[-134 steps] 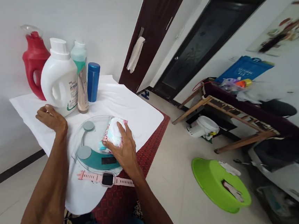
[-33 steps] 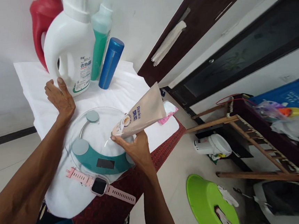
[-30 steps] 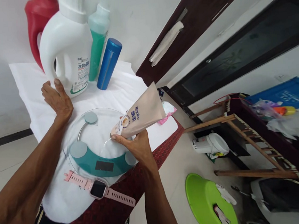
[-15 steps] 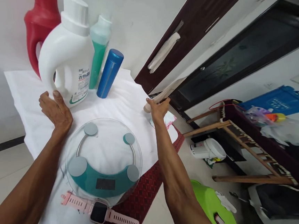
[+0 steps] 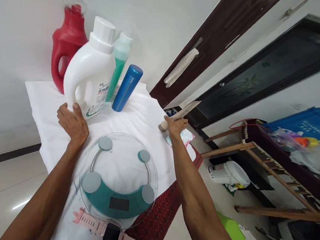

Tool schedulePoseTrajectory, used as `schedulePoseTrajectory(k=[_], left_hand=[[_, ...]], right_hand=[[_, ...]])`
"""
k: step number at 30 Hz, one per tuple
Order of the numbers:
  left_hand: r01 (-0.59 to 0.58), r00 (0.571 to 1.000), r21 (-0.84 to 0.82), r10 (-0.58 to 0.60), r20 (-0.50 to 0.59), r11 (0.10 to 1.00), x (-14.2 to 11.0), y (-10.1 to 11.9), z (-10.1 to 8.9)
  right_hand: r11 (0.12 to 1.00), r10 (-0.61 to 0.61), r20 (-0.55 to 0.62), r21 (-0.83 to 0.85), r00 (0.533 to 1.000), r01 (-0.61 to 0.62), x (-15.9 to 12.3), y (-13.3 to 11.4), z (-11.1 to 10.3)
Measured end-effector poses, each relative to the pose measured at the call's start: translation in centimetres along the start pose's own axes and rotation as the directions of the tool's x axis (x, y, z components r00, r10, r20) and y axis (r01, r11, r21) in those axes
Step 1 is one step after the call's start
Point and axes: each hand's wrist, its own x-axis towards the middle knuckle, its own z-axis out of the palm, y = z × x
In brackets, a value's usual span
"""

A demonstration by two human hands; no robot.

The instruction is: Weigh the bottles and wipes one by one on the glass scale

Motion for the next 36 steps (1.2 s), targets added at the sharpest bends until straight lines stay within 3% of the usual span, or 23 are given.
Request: schedulePoseTrajectory(k=[3, 6, 8, 10, 15, 20, 25, 30, 33, 36], left_hand=[[-0.025, 1.000, -0.035, 0.025, -0.010, 0.999, -0.1, -0.3, 0.0], [-0.034, 0.999, -0.061, 0.033, -0.007, 0.998, -0.2, -0.5, -0.1], [-0.024, 1.000, -0.066, 0.024, -0.002, 0.998, -0.2, -0.5, -0.1], [-0.014, 1.000, -0.064, 0.015, 0.002, 0.998, -0.2, -0.4, -0.1], [0.006, 1.000, -0.037, -0.006, 0.010, 0.999, -0.3, -0.3, 0.0], [0.010, 1.000, -0.040, -0.011, -0.001, 0.999, -0.3, -0.4, 0.2], [0.010, 1.000, -0.059, -0.010, -0.010, 0.998, -0.3, -0.6, 0.4], [0.017, 1.000, -0.062, -0.017, -0.007, 0.998, -0.4, -0.5, 0.2], [0.026, 1.000, -0.057, -0.026, 0.000, 0.998, -0.4, -0.3, 0.1], [0.019, 1.000, -0.042, -0.019, 0.015, 0.999, -0.5, 0.0, -0.2]], right_hand=[[0.998, -0.055, -0.087, -0.004, 0.995, 0.055, -1.9, -0.3, -0.8], [0.953, -0.296, -0.187, 0.015, 0.937, 0.304, -4.9, -1.5, -0.3], [0.854, -0.500, -0.138, 0.090, 0.855, 0.513, -6.9, -3.4, 1.3], [0.766, -0.610, -0.008, 0.247, 0.792, 0.593, -8.5, -6.2, 3.6], [0.749, -0.593, 0.191, 0.486, 0.782, 0.450, -10.5, -13.0, 9.5], [0.832, -0.474, 0.258, 0.445, 0.842, 0.332, -10.7, -15.2, 11.4], [0.876, -0.402, 0.223, 0.377, 0.888, 0.301, -11.0, -14.7, 10.4], [0.878, -0.351, 0.168, 0.401, 0.921, 0.261, -11.8, -13.1, 7.8], [0.843, -0.357, 0.127, 0.471, 0.925, 0.261, -11.9, -11.2, 4.9], [0.737, -0.459, 0.077, 0.590, 0.885, 0.331, -12.3, -8.9, 0.3]])
